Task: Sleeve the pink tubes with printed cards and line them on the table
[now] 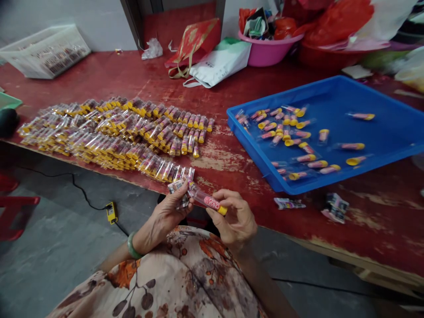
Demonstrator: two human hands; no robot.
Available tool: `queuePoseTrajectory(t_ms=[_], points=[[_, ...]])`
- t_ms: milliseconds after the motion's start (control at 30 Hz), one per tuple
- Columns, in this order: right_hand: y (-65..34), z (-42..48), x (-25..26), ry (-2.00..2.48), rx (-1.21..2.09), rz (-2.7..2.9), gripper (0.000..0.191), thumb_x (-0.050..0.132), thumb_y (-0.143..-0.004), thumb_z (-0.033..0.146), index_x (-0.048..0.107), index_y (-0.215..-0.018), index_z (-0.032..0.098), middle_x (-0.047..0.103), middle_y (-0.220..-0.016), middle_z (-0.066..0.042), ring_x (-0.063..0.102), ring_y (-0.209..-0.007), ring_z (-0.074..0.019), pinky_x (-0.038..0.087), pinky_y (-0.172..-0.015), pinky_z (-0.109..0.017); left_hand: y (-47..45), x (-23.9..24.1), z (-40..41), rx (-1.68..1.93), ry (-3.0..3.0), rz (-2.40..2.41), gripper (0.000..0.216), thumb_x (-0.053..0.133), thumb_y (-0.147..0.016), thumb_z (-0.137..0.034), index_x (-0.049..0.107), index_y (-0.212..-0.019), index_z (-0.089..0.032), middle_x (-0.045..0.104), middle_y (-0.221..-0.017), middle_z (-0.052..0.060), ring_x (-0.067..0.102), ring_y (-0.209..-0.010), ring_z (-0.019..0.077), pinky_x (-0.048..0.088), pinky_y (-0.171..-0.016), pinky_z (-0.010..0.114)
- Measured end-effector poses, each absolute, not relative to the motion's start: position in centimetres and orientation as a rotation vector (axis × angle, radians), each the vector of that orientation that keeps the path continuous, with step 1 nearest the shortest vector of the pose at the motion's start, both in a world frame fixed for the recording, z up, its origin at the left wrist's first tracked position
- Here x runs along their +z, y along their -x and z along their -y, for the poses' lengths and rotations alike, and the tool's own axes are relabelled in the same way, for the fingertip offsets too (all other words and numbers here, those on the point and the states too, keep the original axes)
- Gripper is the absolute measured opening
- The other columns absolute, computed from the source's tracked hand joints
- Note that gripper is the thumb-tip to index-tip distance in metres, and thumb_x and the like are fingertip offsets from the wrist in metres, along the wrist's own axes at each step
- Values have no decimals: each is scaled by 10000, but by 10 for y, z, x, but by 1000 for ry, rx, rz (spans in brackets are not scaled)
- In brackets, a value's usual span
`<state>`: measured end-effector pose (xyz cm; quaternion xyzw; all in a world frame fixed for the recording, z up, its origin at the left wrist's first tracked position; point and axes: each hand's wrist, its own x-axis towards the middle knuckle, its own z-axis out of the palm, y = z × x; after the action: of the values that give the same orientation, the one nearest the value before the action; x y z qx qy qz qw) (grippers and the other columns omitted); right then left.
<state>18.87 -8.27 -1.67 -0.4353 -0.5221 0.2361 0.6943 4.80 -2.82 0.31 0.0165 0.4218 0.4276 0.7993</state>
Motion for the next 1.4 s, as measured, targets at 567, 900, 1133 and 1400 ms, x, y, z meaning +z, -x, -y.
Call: queuePoseTrajectory(t_ms=[567,900,1133,1400], points=[[-191,89,-15,1199,-129,1591,391,743,-720,123,602,-1067,232,711,-960,-52,699,-811,-199,576,-686,-318,-45,8,33,885,-264,-913,298,837,-623,-299,653,-807,-153,660,-706,-7,621,-568,91,488,-505,174],[-190,93,-15,1111,-29,1824,506,690,-782,130,553,-1251,263,642,-1182,-84,651,-1031,-227,569,-820,-349,-47,6,38,1038,-422,-863,290,822,-645,-314,650,-806,-145,649,-731,0,587,-592,88,488,-570,203],[-189,89,-6,1100,403,1594,435,664,-786,169,561,-1202,239,590,-1171,-97,605,-1002,-234,533,-821,-397,-44,12,44,941,-426,-813,342,870,-564,-298,683,-807,-146,675,-753,12,607,-651,115,500,-667,239],[-183,84,1,1177,534,1341,335,711,-664,148,570,-960,217,552,-1043,-53,507,-720,-141,460,-648,-308,-48,13,52,809,-492,-803,491,911,-432,-376,707,-814,-145,691,-743,33,603,-635,132,478,-631,247]])
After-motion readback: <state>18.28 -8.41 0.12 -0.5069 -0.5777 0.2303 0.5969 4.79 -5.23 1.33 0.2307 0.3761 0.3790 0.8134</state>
